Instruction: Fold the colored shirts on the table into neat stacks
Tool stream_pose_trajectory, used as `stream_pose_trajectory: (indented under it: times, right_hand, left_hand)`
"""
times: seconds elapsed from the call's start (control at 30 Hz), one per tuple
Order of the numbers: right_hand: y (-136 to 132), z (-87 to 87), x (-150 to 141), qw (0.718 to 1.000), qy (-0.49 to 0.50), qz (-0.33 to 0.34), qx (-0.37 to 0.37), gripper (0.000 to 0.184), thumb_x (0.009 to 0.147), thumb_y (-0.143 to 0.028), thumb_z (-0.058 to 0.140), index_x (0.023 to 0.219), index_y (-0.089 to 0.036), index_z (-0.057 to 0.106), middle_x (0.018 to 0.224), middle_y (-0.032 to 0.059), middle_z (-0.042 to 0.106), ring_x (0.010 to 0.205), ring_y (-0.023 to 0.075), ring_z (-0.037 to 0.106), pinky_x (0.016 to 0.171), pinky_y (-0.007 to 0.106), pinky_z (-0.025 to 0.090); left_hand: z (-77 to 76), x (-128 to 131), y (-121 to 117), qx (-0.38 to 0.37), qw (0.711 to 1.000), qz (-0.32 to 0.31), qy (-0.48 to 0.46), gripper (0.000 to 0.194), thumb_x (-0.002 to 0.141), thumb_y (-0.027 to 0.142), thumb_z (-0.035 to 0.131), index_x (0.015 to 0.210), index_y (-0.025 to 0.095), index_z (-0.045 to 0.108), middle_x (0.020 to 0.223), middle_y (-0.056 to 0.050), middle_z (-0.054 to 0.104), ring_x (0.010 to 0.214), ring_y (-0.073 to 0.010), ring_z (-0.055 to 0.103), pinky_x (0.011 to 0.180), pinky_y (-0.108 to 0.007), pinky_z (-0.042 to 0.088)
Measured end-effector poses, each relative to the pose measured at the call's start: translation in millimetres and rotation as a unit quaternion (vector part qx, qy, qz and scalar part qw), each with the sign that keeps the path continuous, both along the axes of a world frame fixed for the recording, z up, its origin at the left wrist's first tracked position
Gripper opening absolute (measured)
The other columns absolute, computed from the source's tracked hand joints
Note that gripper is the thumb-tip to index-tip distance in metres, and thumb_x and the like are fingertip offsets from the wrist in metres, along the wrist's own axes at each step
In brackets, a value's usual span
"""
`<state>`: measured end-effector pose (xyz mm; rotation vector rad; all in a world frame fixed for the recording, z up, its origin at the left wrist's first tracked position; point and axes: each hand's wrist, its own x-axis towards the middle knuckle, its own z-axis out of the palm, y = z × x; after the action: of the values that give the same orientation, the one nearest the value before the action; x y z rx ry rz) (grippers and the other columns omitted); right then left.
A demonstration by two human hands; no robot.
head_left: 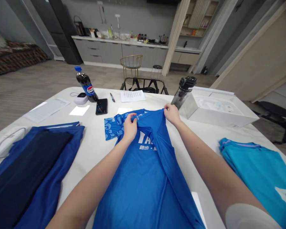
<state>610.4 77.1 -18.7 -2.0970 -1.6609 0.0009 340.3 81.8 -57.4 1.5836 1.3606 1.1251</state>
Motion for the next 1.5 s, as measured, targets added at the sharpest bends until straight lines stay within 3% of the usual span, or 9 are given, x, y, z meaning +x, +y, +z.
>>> stream_pose_trajectory:
  times: [0.1,0.2,0.33,0.47,0.6,0.77,0.9,1.07,1.5]
  right_hand:
    - [19.7,8.0,-26.8,0.998,-0.053,0.026,0.013,0.036,0.087,-0.01,0.042,0.11,-0.019,0.069,0.115,0.0137,0.068,0.113,0.0324,0.054,0.095,0.045,0.041]
    - [22.5,-6.7,-45.9,0.997,-0.066,0.015,-0.023,0.048,0.09,-0.009,0.04,0.13,-0.021,0.063,0.139,0.0153,0.058,0.123,0.0347,0.051,0.097,0.052,0.042]
    - [-1.0,-37.9,-44.3,0.995,-0.037,0.028,-0.094,0.047,0.103,-0.031,0.037,0.148,-0.025,0.049,0.158,0.0134,0.043,0.138,0.034,0.042,0.107,0.06,0.037]
    - [-36.7,-54.4,-24.2,0.986,-0.029,0.023,-0.164,0.058,0.105,-0.055,0.032,0.157,-0.031,0.037,0.166,0.0098,0.033,0.149,0.0342,0.029,0.115,0.072,0.018]
    - [-72.7,-54.7,-18.5,0.991,-0.03,-0.007,-0.131,0.053,0.105,-0.051,0.036,0.149,-0.026,0.049,0.162,0.0133,0.038,0.148,0.0351,0.031,0.115,0.069,0.021]
    - [-133.5,-46.7,-48.1,0.997,-0.001,0.044,-0.065,0.039,0.1,-0.048,0.052,0.126,-0.023,0.067,0.136,0.0136,0.06,0.125,0.0291,0.054,0.107,0.047,0.039]
    - [-193.6,-37.5,-75.9,0.993,0.003,0.087,-0.078,0.036,0.097,-0.05,0.057,0.12,-0.026,0.069,0.122,0.0117,0.063,0.115,0.0289,0.058,0.098,0.045,0.041]
    - [-266.3,-26.2,-93.4,0.988,-0.001,0.124,-0.095,0.042,0.096,-0.049,0.061,0.132,-0.027,0.062,0.123,0.0117,0.062,0.115,0.0285,0.058,0.094,0.042,0.041]
    - [-443.1,-7.1,-100.7,0.975,-0.037,0.025,-0.217,0.026,0.089,-0.048,0.066,0.084,-0.023,0.062,0.092,0.0083,0.071,0.095,0.0287,0.063,0.083,0.039,0.038]
  left_hand:
    - [-2.1,-14.3,6.5,-0.039,0.998,0.04,0.041,0.039,0.089,0.012,0.05,0.126,0.021,0.06,0.119,-0.01,0.068,0.1,-0.0227,0.067,0.092,-0.037,0.053]
    - [-5.7,-24.1,2.5,0.041,0.989,0.024,0.137,0.056,0.083,0.001,0.046,0.137,0.015,0.054,0.143,-0.018,0.055,0.13,-0.0285,0.055,0.111,-0.044,0.044]
    - [-8.8,-23.8,-14.9,0.211,0.921,-0.179,0.276,0.049,0.092,0.009,0.044,0.136,0.024,0.059,0.153,-0.01,0.05,0.144,-0.0263,0.042,0.123,-0.045,0.028]
    - [-6.3,-25.5,-27.3,0.194,0.878,-0.274,0.342,0.028,0.097,0.033,0.052,0.118,0.024,0.067,0.137,-0.01,0.063,0.131,-0.0288,0.055,0.119,-0.05,0.031]
    - [4.0,-38.5,-33.5,0.201,0.855,-0.34,0.335,0.019,0.088,0.025,0.055,0.103,0.024,0.066,0.112,-0.005,0.071,0.112,-0.0238,0.062,0.12,-0.046,0.027]
    - [11.3,-52.7,-40.9,0.179,0.837,-0.372,0.359,0.043,0.077,0.013,0.056,0.118,0.025,0.063,0.11,-0.006,0.07,0.107,-0.024,0.062,0.103,-0.041,0.04]
    - [14.8,-63.9,-50.5,0.221,0.8,-0.347,0.437,0.023,0.082,0.011,0.053,0.094,0.023,0.069,0.105,-0.008,0.069,0.108,-0.0268,0.061,0.099,-0.045,0.038]
    - [21.5,-67.8,-82.2,0.258,0.812,-0.279,0.443,0.041,0.085,0.006,0.047,0.115,0.025,0.069,0.123,-0.011,0.066,0.118,-0.0285,0.057,0.109,-0.05,0.033]
    - [11.3,-14.7,-206.8,0.308,0.741,-0.478,0.357,0.037,0.099,0.02,0.043,0.126,0.024,0.068,0.129,-0.01,0.066,0.122,-0.0225,0.056,0.108,-0.042,0.034]
